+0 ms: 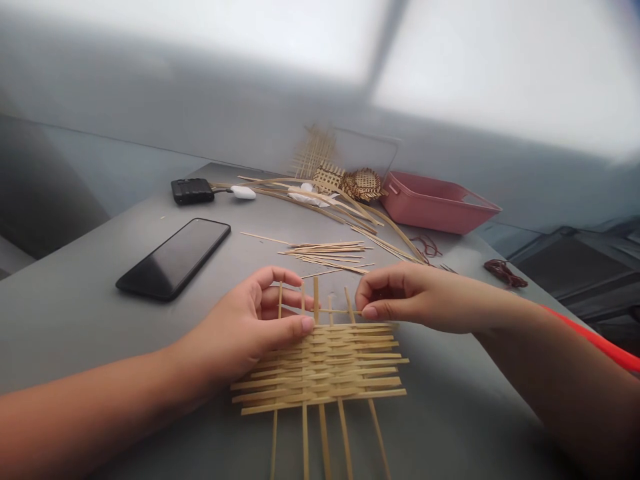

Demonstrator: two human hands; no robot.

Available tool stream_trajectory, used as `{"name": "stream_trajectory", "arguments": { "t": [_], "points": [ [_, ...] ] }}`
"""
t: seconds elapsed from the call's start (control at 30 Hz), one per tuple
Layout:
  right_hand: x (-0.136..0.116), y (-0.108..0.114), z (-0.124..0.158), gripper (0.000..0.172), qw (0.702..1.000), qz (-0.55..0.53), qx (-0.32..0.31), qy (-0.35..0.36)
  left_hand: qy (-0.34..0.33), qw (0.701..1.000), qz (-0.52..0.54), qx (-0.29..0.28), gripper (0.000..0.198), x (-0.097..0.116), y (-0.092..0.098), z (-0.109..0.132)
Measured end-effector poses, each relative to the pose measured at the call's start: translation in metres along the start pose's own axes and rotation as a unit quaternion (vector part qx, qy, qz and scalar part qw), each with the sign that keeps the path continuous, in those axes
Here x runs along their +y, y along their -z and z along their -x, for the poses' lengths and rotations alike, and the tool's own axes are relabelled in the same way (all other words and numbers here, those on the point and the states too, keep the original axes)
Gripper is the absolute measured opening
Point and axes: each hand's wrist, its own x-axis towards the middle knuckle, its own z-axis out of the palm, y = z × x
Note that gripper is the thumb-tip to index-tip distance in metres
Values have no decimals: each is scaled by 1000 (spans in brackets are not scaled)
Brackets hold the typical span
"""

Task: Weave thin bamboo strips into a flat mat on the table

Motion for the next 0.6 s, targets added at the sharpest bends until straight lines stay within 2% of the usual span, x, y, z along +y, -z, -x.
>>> {"name": "stream_trajectory", "arguments": {
  "t": [0.4, 0.6],
  "points": [
    [2, -6, -1, 24, 999, 28, 40, 16, 16, 1000, 5, 5, 45, 3, -2, 2],
    [-1, -8, -2, 23, 998, 8, 54, 40, 14, 1000, 7, -4, 45, 4, -1, 2]
  ]
}}
